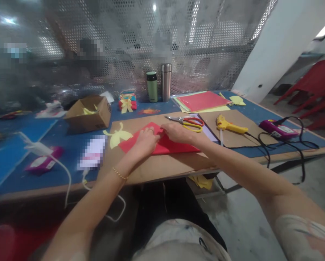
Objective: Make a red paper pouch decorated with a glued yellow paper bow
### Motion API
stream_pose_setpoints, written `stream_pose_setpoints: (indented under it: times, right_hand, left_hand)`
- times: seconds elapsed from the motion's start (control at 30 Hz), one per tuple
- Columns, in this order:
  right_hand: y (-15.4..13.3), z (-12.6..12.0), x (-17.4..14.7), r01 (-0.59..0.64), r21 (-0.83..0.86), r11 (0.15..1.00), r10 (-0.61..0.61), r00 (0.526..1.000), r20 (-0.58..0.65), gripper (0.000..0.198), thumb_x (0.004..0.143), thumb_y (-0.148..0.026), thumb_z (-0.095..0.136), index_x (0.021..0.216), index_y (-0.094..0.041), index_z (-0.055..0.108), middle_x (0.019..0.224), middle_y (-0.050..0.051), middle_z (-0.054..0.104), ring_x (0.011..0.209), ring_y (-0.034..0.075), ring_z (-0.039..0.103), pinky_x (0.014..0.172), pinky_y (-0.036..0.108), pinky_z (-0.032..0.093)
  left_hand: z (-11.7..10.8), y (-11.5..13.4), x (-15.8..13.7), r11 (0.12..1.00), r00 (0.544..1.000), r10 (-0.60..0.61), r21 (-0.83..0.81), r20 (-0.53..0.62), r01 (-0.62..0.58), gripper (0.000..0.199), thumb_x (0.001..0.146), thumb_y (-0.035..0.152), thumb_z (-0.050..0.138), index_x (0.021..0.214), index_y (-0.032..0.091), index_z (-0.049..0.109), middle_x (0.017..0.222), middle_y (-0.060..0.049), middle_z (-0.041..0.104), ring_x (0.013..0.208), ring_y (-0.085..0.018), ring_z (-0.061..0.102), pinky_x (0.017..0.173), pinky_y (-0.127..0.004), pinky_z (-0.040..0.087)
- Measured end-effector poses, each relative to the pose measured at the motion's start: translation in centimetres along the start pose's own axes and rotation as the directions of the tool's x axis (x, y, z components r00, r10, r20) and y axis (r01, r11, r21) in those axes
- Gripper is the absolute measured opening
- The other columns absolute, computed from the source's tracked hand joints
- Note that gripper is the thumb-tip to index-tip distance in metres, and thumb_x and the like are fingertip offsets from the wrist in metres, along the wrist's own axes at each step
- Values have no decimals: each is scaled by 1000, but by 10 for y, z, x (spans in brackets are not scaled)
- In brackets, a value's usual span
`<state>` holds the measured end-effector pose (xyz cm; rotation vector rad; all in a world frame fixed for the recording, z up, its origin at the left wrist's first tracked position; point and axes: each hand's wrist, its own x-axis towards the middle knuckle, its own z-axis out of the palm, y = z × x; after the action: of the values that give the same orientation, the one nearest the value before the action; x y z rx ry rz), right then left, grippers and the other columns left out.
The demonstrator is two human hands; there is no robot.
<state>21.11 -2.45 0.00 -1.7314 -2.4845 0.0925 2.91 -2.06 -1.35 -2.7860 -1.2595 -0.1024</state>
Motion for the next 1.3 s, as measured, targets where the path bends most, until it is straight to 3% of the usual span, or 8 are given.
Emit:
stream_pose_setpoints:
  times: [0.3,0.57,1.0,1.1,1.17,1.23,1.27,1.3]
  right_hand:
    - [4,0,44,-245,-39,969,248,964,92,47,88,-37,75,121,-5,73,115,30,76,110,40,74,86,39,57]
    - [15,-6,52,-318,140,938,287,936,206,25,76,-36,84,66,-17,71,61,4,66,61,18,63,61,29,47]
    - [26,-9,22,-142,358,923,185,979,-90,17,79,-30,70,68,-20,62,72,-1,62,75,16,55,69,28,38]
    - [38,-19,3,-43,452,891,182,946,-269,21,78,-33,70,69,-20,56,72,-1,57,73,15,50,68,29,36]
    - [45,-21,-7,52,563,825,215,892,-398,28,76,-39,73,67,-22,52,67,-3,50,68,14,45,65,29,34]
    - [48,-20,-11,142,671,728,261,847,-463,35,75,-48,74,68,-23,51,65,-3,47,66,14,42,63,29,34]
    - [46,-18,-11,181,712,678,276,836,-475,37,75,-51,74,69,-23,51,66,-3,47,67,14,42,63,29,34]
    - [43,-17,-10,214,743,635,286,827,-483,38,75,-53,74,70,-23,50,67,-3,49,67,14,43,63,29,36]
  left_hand:
    - [1,4,-1,1000,1000,2,24,26,-2,44,106,26,41,133,26,75,116,-19,62,107,-32,57,89,-43,40]
    - [7,3,-1,1000,999,9,17,-40,-9,42,106,25,43,132,26,75,118,-19,62,107,-32,56,87,-41,39]
    - [-4,-8,-18,973,974,-106,-224,-199,60,43,100,22,54,141,21,67,122,-16,63,116,-31,57,105,-48,39]
    - [-15,-31,-38,924,852,-291,-359,-436,132,42,99,23,56,140,21,67,129,-14,61,122,-29,56,110,-48,40]
    - [-19,-46,-53,845,661,-485,-501,-572,187,40,99,25,56,137,20,68,132,-16,59,123,-30,56,111,-48,42]
    - [-21,-58,-64,693,505,-665,-707,-550,141,41,98,31,58,136,18,66,131,-17,59,119,-28,60,108,-47,47]
    - [-22,-60,-68,580,488,-731,-811,-477,76,44,97,36,61,136,17,65,130,-17,61,115,-27,63,104,-46,50]
    - [-23,-61,-70,445,524,-762,-896,-381,-5,48,95,41,66,137,17,64,128,-17,63,110,-26,66,101,-44,53]
